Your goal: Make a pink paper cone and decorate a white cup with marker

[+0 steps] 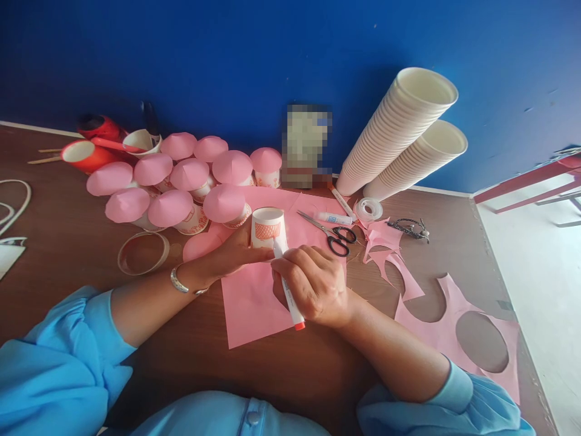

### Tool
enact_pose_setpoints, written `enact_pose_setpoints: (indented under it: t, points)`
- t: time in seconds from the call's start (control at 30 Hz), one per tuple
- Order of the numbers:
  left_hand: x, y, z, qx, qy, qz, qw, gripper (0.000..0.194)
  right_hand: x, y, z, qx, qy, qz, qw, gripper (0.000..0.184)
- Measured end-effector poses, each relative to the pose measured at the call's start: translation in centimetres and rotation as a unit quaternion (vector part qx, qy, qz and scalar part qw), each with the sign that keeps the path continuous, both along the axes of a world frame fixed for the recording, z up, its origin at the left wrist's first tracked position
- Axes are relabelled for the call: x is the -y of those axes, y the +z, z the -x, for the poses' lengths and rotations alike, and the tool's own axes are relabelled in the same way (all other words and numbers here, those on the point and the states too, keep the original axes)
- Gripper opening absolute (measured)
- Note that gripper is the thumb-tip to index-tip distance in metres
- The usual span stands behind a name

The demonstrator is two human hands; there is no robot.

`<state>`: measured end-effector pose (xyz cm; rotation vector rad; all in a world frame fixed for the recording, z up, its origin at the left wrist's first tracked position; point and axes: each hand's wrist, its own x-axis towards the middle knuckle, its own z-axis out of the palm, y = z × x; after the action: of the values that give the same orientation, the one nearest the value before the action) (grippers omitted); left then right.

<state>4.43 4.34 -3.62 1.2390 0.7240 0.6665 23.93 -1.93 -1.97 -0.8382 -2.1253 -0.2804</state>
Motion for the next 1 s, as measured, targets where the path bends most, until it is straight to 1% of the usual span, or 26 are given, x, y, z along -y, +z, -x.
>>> enact_pose_setpoints:
  t: [0.13, 0.3, 0.4, 0.53, 0.63, 0.8, 1.0]
  points:
    - [0.0, -0.1, 0.0, 0.008, -0.005, -0.005, 1.0, 0.046, 0.0, 0.1, 0.0, 0.0, 0.006, 0.004, 1.0, 0.016]
    - [0.0, -0.3, 0.2, 0.042, -0.012, -0.006, 0.999, 0.043, -0.1, 0.4, -0.3, -0.021, 0.016, -0.004, 1.0, 0.018]
    - [-0.1, -0.1, 0.2, 0.056, -0.023, -0.002, 0.998, 0.041, -0.2, 0.3, -0.3, -0.026, 0.007, -0.008, 1.0, 0.018]
    - [-0.2, 0.4, 0.1, 0.069, -0.034, -0.023, 0.997, 0.039, -0.2, 0.1, -0.3, -0.027, 0.005, -0.007, 1.0, 0.019]
    - [-0.3, 0.4, 0.0, 0.06, -0.037, -0.026, 0.997, 0.038, -0.2, 0.2, -0.2, -0.023, 0.01, -0.01, 1.0, 0.018]
    - [-0.2, -0.4, 0.2, 0.029, -0.007, -0.023, 0.999, 0.046, -0.2, 0.3, -0.3, -0.01, 0.018, -0.009, 1.0, 0.016]
    - [-0.2, -0.8, 0.4, 0.021, -0.024, -0.024, 0.999, 0.047, -0.2, 0.3, -0.3, -0.004, 0.014, -0.01, 1.0, 0.014]
